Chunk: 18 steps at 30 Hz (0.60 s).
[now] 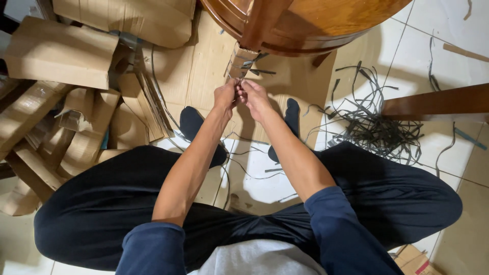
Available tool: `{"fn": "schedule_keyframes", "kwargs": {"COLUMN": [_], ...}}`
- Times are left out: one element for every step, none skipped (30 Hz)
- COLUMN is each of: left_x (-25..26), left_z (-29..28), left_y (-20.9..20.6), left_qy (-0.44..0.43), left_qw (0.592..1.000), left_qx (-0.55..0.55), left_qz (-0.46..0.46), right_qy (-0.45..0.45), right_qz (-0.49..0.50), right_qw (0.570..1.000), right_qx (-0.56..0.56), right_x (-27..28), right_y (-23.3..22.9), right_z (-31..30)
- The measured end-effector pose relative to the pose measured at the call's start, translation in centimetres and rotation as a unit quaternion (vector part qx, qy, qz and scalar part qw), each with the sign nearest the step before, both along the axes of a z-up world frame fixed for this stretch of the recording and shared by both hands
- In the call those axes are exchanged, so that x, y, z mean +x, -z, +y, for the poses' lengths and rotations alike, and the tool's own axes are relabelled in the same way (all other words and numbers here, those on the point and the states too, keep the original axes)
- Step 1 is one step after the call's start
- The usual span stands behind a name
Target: Wrapping a wooden chair leg with cardboard and securing it with plastic ties
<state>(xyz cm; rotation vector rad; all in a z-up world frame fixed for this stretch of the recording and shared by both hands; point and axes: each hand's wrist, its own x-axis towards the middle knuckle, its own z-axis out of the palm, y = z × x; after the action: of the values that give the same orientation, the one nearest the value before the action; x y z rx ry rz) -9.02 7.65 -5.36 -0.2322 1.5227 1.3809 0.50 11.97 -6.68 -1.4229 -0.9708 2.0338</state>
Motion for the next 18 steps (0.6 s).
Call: {"fn": "schedule_keyframes", "kwargs": {"left_x": [-0.2, -0.4, -0.6, -0.8, -0.9, -1.0, -1.1, -1.1, -1.1, -1.1, -1.1, -1.0, -0.9, -0.9, -0.7, -0.4, -0.1, -0.2], "left_z": [0.0, 0.0, 0.0, 0.0, 0.0, 0.0, 0.0, 0.0, -0.1, -0.1, -0.4, -0.5, -0.7, -0.8, -1.1, -1.4, -1.6, -1.5], "left_y": [-0.2, -0.3, 0.0, 0.4, 0.8, 0.6, 0.4, 0.2, -0.2, -0.7, -1.1, -1.5, -1.9, -2.4, -2.9, -3.4, -3.8, -2.2], "left_qy": [0.018, 0.037, 0.036, 0.050, 0.065, 0.065, 0.074, 0.084, 0.085, 0.101, 0.116, 0.116, 0.126, 0.136, 0.136, 0.129, 0.123, 0.124], "left_qw": [1.000, 0.999, 0.999, 0.998, 0.997, 0.997, 0.996, 0.995, 0.995, 0.994, 0.992, 0.992, 0.991, 0.989, 0.989, 0.989, 0.988, 0.988], "left_qx": [-0.014, -0.029, -0.028, -0.036, -0.044, -0.045, -0.047, -0.049, -0.048, -0.038, -0.029, -0.029, -0.028, -0.026, -0.026, -0.007, 0.013, 0.013], "left_qz": [0.008, 0.015, 0.017, 0.020, 0.023, 0.023, 0.024, 0.025, 0.025, 0.027, 0.028, 0.028, 0.044, 0.059, 0.059, 0.074, 0.088, 0.087], "right_qy": [-0.016, -0.032, -0.033, -0.044, -0.054, -0.054, -0.055, -0.055, -0.054, -0.044, -0.034, -0.034, -0.030, -0.027, -0.027, 0.000, 0.028, 0.029], "right_qz": [0.003, 0.006, 0.007, 0.039, 0.071, 0.071, 0.087, 0.103, 0.103, 0.106, 0.109, 0.109, 0.098, 0.087, 0.087, 0.066, 0.044, 0.044], "right_qw": [1.000, 0.999, 0.999, 0.998, 0.995, 0.995, 0.993, 0.992, 0.992, 0.992, 0.992, 0.992, 0.993, 0.995, 0.995, 0.998, 0.999, 0.999], "right_qx": [-0.014, -0.029, -0.029, -0.037, -0.045, -0.045, -0.050, -0.055, -0.055, -0.055, -0.057, -0.058, -0.050, -0.042, -0.042, -0.014, 0.015, 0.015], "right_x": [0.0, -0.1, 0.1, 0.2, 0.5, 0.5, 0.6, 0.7, 0.8, 0.8, 0.8, 0.9, 0.9, 1.0, 0.6, 0.3, 0.1, 0.0], "right_y": [0.3, 0.6, -0.1, -0.7, -1.3, -1.6, -1.8, -2.0, -2.2, -2.3, -2.5, -2.0, -1.6, -1.1, -1.3, -1.6, -1.8, -2.6], "right_z": [0.1, 0.2, 0.3, 0.3, 0.3, 0.3, 0.4, 0.4, 0.4, 0.4, 0.3, 0.4, 0.6, 0.7, 0.3, 0.0, -0.3, -0.5]}}
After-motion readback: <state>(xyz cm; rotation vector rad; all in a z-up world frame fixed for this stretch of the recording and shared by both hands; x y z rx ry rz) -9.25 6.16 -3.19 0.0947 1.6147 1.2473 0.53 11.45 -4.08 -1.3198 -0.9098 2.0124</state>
